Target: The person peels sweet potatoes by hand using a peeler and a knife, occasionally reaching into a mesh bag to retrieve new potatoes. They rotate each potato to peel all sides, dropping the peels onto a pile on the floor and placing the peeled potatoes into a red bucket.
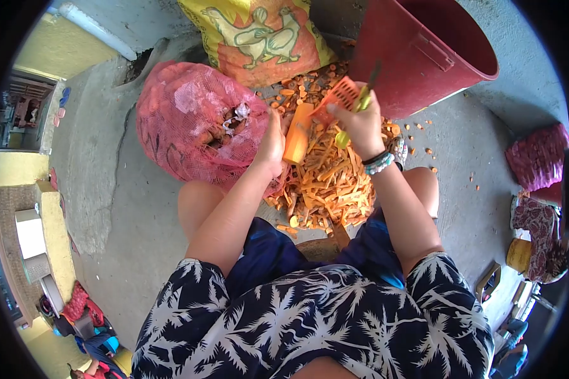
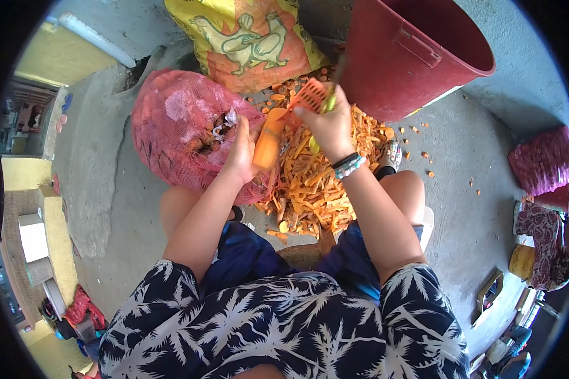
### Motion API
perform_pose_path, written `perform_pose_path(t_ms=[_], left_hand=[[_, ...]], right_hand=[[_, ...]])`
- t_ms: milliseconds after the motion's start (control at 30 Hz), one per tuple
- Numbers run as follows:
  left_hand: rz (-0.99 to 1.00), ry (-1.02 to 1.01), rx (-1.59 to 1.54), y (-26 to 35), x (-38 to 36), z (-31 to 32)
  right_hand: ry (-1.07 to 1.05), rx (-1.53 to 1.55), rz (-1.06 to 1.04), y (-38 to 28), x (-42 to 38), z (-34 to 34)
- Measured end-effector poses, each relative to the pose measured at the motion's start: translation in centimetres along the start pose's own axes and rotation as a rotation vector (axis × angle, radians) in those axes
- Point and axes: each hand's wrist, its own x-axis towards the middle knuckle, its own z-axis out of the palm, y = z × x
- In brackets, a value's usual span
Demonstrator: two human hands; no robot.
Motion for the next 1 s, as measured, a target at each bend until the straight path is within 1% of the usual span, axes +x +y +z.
perform_pose_path(t_ms=[67,100,167,200,267,300,333,367,400,433,467,533,567,600,667,733,800,833,867,900,933,967,1000], left_hand=[[0.053,-0.12,-0.003,0.0,-0.1,0.2],[0.051,-0.121,-0.003,-0.2,-0.1,0.2],[-0.018,0.027,0.063,-0.5,0.0,0.4],[-0.015,0.029,0.064,-0.5,-0.1,0.4],[-0.13,0.013,0.081,0.2,-0.6,0.5],[-0.133,-0.164,-0.01,-0.5,0.6,-1.3],[-0.133,-0.164,-0.01,-0.7,1.1,-1.8],[-0.102,-0.053,-0.062,-1.1,1.7,-2.2],[-0.072,0.058,-0.115,-1.5,2.2,-2.6],[-0.051,0.148,-0.155,-1.0,1.9,-1.7],[-0.051,0.151,-0.159,-1.3,2.4,-2.1],[0.007,0.088,-0.249,-2.0,3.6,-3.3],[0.002,0.154,-0.286,-2.5,4.1,-3.1],[-0.001,0.155,-0.286,-3.0,4.3,-3.1],[0.053,0.232,-0.34,-2.7,3.8,-2.0],[0.063,0.214,-0.329,-2.2,3.0,-0.7],[0.07,0.195,-0.318,-1.5,2.0,0.4],[0.033,0.142,-0.284,-1.0,1.3,1.0],[-0.006,0.092,-0.249,-0.8,0.9,1.2],[-0.009,0.096,-0.244,-0.9,1.0,0.8],[-0.031,0.025,-0.142,-0.9,1.3,0.0],[-0.052,-0.046,-0.043,-0.8,1.4,-0.3],[-0.052,-0.044,-0.041,-0.9,1.2,-0.6]], right_hand=[[-0.069,-0.098,0.032,-0.3,-0.5,0.4],[-0.066,-0.098,0.033,0.0,-0.4,0.3],[0.065,-0.088,-0.184,1.2,0.8,0.5],[0.248,-0.321,-0.352,1.4,1.5,0.1],[0.42,-0.339,-0.442,1.8,3.6,-1.5],[0.442,-0.251,-0.378,2.0,3.9,-2.2],[0.462,-0.166,-0.311,1.3,4.0,-2.3],[0.435,-0.119,-0.253,1.0,3.5,-2.1],[0.385,-0.066,-0.12,0.8,2.6,-1.7],[0.328,-0.041,-0.032,0.1,1.1,-0.9],[0.272,-0.016,0.057,-0.4,-0.4,0.1],[0.158,0.066,0.02,-0.5,-2.8,1.5],[0.119,0.04,-0.028,-0.1,-3.5,1.6],[0.12,0.039,-0.025,-0.1,-3.9,1.7],[0.113,-0.081,-0.051,-0.5,-4.3,1.9],[0.123,-0.106,-0.074,-0.2,-4.1,1.7],[0.081,-0.101,-0.079,-0.1,-3.7,1.4],[0.082,-0.101,-0.078,0.1,-3.0,0.9],[-0.006,-0.15,-0.082,0.4,-2.0,0.3],[-0.093,-0.196,-0.084,0.7,-1.1,-0.2],[-0.09,-0.191,-0.08,0.7,-0.2,-0.3],[-0.045,-0.116,-0.084,0.4,0.7,-0.3],[-0.001,-0.043,-0.09,0.2,1.8,-0.6]])
